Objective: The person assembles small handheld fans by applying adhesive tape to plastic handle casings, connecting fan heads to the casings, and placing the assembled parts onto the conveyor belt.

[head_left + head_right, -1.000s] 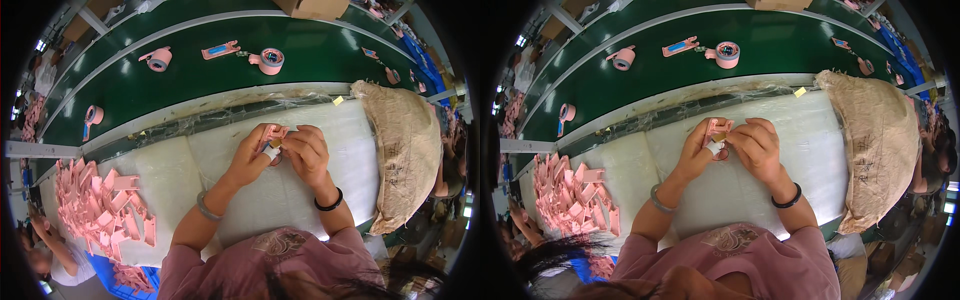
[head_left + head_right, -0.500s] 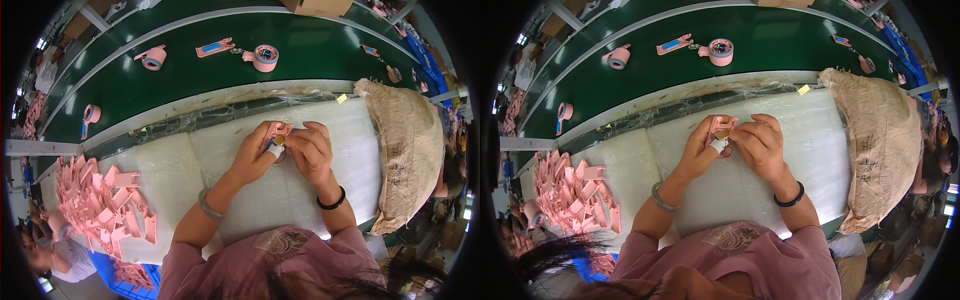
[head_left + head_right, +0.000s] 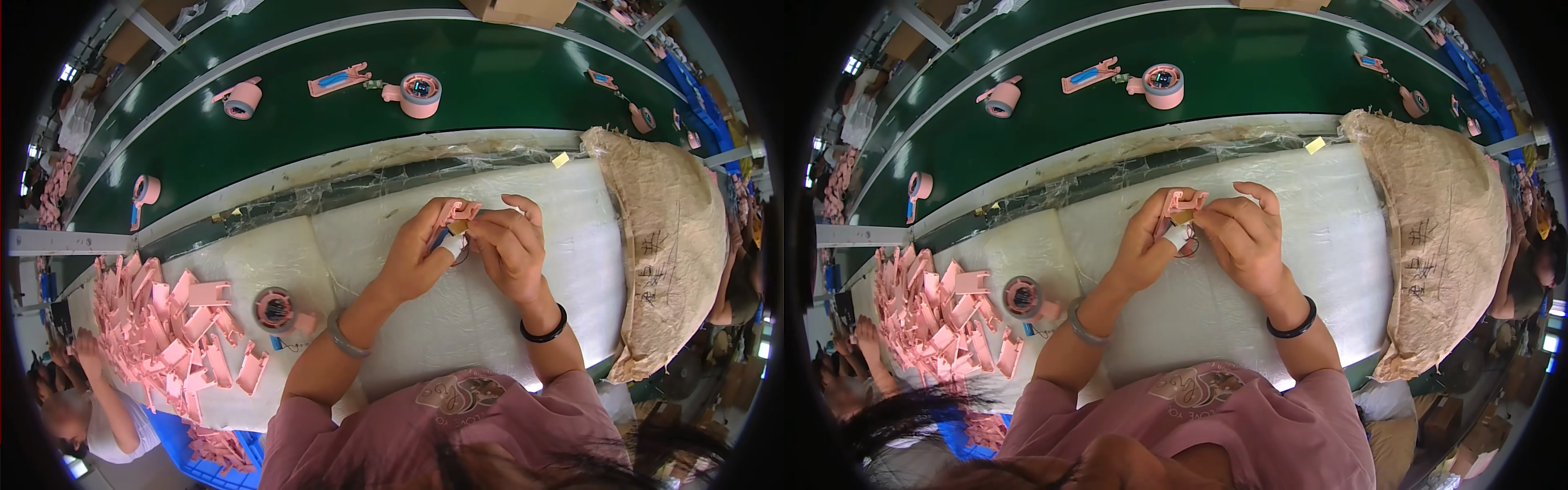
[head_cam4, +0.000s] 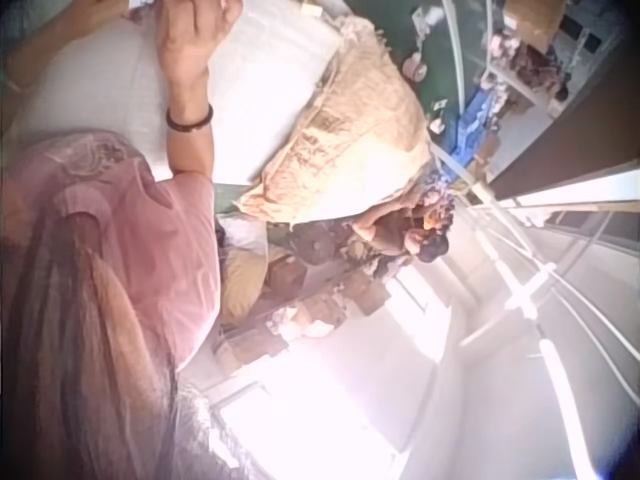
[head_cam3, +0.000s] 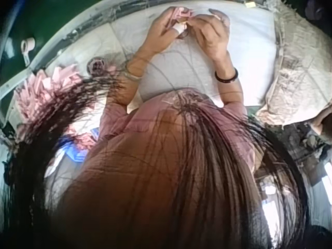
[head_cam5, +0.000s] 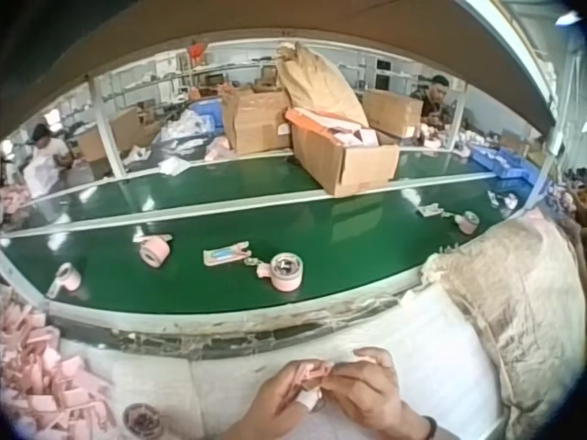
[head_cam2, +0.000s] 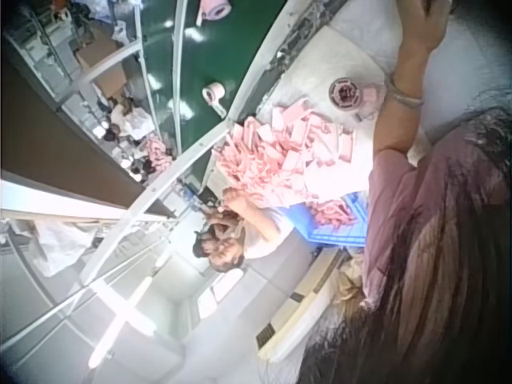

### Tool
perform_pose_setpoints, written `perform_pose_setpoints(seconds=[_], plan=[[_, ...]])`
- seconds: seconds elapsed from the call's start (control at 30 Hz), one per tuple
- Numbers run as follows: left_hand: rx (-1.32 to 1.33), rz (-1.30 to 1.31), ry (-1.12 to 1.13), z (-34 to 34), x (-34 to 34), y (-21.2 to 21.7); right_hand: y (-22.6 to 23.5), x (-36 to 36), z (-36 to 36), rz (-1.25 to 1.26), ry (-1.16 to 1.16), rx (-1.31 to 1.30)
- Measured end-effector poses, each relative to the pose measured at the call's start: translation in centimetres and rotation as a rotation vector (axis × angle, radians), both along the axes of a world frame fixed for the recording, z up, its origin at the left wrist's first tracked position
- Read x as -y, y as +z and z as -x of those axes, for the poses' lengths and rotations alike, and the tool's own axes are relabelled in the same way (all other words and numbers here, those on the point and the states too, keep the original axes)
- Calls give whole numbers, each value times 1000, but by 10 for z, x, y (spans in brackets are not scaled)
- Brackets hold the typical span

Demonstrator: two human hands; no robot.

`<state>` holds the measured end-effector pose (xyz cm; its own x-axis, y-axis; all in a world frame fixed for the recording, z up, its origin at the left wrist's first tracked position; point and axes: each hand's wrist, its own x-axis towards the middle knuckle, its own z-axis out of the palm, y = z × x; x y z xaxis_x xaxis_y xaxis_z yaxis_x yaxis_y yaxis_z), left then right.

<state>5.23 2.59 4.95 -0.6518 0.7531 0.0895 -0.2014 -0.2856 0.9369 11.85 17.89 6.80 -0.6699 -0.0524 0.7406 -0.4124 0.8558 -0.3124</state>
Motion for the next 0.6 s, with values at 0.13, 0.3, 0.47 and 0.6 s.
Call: perform_pose_setpoints(seconds=[0.13, 0.3, 0.47, 0.6], plan=[[22, 17, -6, 2, 3, 2, 0, 1, 0, -2, -4, 13], [-118, -76, 20, 0, 1, 0, 1, 1, -1, 10, 9, 21], [-77, -59, 9, 0, 2, 2, 2, -2, -1, 14, 56, 32], [-88, -15, 19, 1, 2, 3, 3, -2, 0, 10, 58, 26]])
